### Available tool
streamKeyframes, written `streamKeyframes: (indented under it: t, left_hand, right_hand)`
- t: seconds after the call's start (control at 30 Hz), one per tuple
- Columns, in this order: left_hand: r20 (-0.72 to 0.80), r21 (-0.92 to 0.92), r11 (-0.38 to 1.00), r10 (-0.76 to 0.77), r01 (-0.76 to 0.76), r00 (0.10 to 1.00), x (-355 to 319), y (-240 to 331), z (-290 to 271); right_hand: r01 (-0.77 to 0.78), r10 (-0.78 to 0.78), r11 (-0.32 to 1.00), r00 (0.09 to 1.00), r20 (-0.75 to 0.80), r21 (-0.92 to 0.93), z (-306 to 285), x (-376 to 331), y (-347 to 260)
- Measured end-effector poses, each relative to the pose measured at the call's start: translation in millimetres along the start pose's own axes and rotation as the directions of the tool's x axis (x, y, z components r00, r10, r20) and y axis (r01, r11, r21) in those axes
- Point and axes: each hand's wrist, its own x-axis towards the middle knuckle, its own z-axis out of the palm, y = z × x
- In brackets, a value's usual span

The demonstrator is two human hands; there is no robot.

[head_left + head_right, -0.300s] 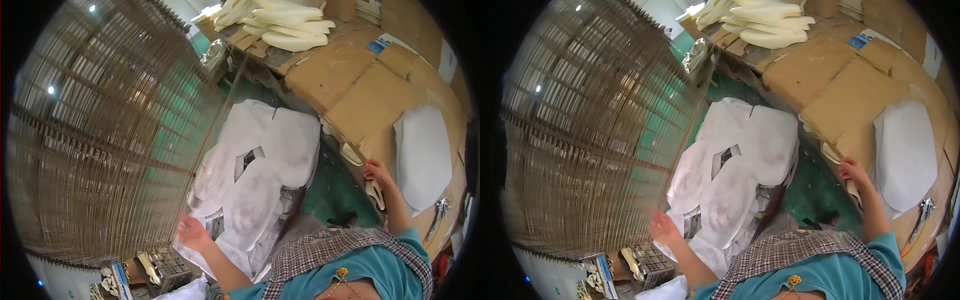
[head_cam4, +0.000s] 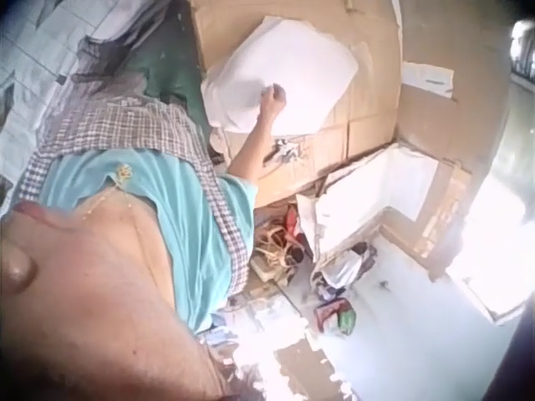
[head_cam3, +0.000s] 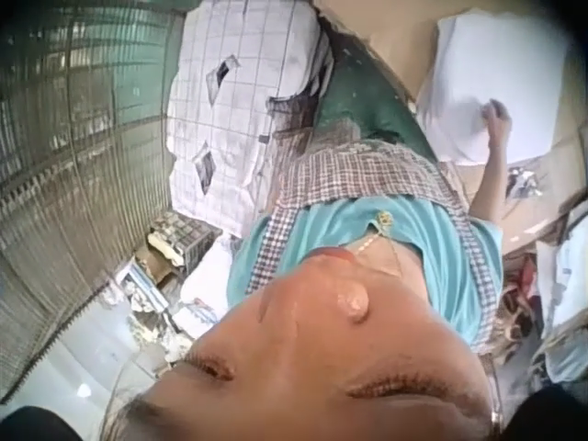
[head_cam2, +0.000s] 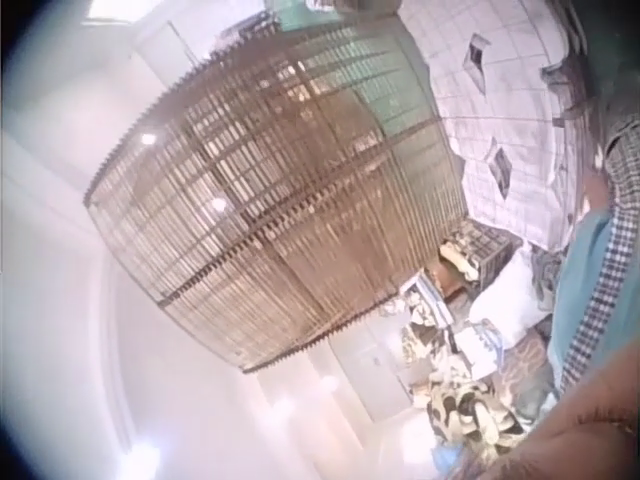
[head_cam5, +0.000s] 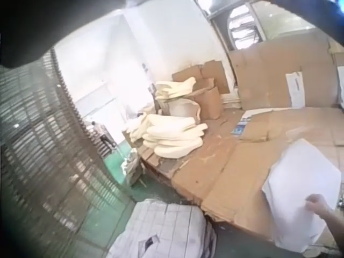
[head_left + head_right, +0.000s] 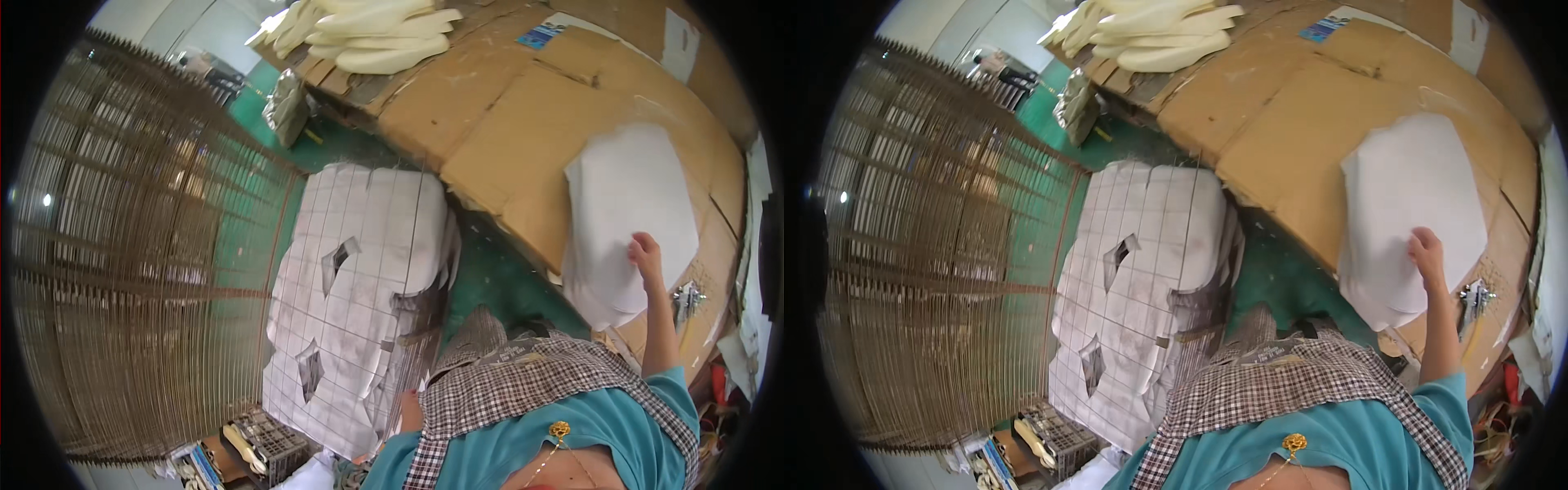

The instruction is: Applying adhesive to fabric and foam components using a spray gun and stacking them on a rack.

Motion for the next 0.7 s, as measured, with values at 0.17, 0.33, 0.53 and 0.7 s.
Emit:
streamKeyframes:
  t: [0.17, 0.33, 0.53, 0.7]
  left_hand:
    - [0.222, -0.673, 0.565, -0.461, 0.477, 0.859, 136.6, 137.5, -17.2]
    - [0.222, -0.784, 0.475, -0.385, 0.399, 0.896, 229.5, 304.2, -34.4]
    - [0.245, -0.630, 0.766, 0.046, 0.123, 0.968, 247.1, 430.5, -10.7]
    - [0.211, -0.417, 0.699, 0.696, -0.581, 0.687, 202.4, 533.4, 42.6]
  right_hand:
    - [-0.057, -0.575, 0.461, 0.741, -0.347, -0.886, -96.3, -53.1, 87.1]
    - [-0.383, -0.552, 0.429, 0.606, -0.573, -0.818, -136.0, -120.5, 143.6]
    - [-0.339, -0.214, 0.673, 0.762, -0.611, -0.658, -134.2, -113.4, 112.2]
    - [-0.570, -0.045, 0.664, 0.616, -0.787, -0.484, -151.7, -122.6, 114.8]
